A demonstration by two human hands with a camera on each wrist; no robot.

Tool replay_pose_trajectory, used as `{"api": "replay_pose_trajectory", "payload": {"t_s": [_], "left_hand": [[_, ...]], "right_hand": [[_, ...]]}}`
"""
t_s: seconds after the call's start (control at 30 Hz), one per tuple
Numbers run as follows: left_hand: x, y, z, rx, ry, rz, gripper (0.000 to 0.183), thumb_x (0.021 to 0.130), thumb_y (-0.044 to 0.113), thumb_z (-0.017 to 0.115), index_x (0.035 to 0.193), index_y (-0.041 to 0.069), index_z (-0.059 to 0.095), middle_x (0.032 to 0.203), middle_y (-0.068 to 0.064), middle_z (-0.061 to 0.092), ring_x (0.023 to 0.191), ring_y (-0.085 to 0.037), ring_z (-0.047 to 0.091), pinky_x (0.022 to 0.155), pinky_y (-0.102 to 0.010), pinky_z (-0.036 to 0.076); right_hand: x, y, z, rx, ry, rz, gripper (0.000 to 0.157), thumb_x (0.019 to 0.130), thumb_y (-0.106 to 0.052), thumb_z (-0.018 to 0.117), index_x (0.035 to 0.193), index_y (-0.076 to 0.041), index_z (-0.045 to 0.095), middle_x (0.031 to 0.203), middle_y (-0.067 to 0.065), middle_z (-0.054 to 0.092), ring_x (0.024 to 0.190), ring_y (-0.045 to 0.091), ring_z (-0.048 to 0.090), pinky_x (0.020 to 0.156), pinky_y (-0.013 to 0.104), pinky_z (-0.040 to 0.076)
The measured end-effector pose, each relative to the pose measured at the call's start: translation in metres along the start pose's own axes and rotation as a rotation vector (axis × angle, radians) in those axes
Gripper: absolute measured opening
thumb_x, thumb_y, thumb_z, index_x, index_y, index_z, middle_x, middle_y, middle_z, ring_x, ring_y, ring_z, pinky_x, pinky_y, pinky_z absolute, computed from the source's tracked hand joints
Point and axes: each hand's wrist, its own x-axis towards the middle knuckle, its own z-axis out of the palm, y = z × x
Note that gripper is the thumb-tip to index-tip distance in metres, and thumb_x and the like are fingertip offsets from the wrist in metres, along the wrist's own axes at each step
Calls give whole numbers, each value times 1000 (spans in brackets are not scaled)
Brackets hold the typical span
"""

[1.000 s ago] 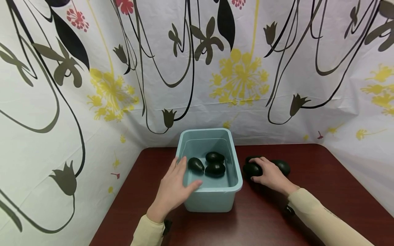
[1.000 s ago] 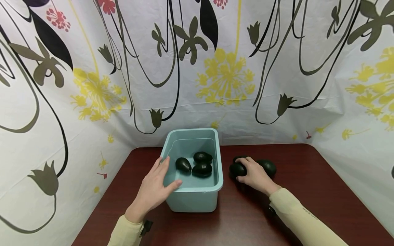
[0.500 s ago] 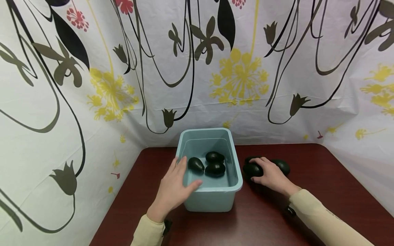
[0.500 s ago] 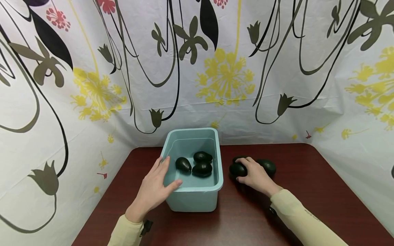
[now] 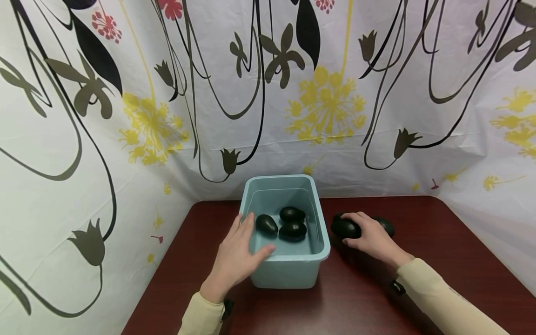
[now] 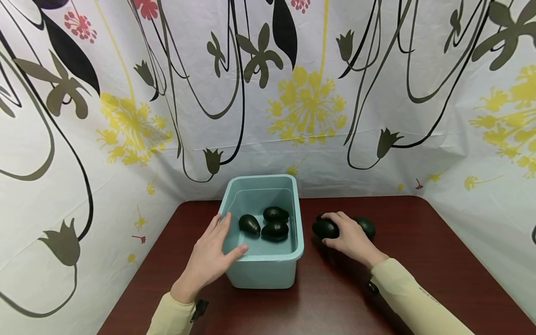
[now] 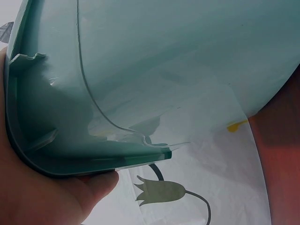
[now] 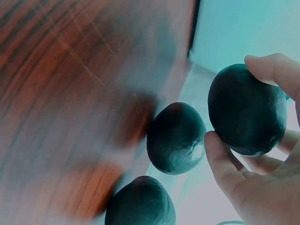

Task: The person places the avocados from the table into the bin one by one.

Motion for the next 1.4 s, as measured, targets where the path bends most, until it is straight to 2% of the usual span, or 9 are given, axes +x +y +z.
{"api": "replay_pose_trajectory", "payload": {"t_s": [0.43, 0.63, 1.0, 1.4], "left_hand": [[0, -1, 1, 7, 3, 0, 100, 89, 78, 49, 157, 6, 35, 159, -10, 38, 150, -30, 24, 100, -58, 45], [0, -1, 1, 12, 2, 2, 100, 89, 78, 49, 157, 6, 34, 159, -9, 36, 150, -29, 24, 100, -57, 45], [-1, 1, 1, 11, 6, 4, 101, 89, 78, 50, 157, 5, 35, 159, -9, 36, 150, -31, 25, 100, -57, 45], [1, -1, 1, 14, 1, 15, 100, 89, 77, 50, 156, 5, 35, 159, -10, 37, 150, -30, 24, 100, -57, 45]], "right_hand": [[-2, -10, -15, 34, 68, -30, 69, 80, -30, 87, 140, -20, 54, 131, 0, 56, 104, 22, 61, 80, 45, 52], [-2, -17, -21, 56, 109, -36, 68, 80, -29, 88, 139, -25, 55, 129, -5, 56, 101, 18, 59, 79, 43, 51], [-2, -29, -32, 84, 145, -52, 66, 83, -38, 84, 141, -27, 55, 131, -1, 57, 103, 22, 59, 78, 46, 51], [0, -42, -43, 93, 181, -36, 64, 84, -41, 82, 141, -30, 56, 127, -5, 55, 104, 19, 57, 80, 46, 51]]}}
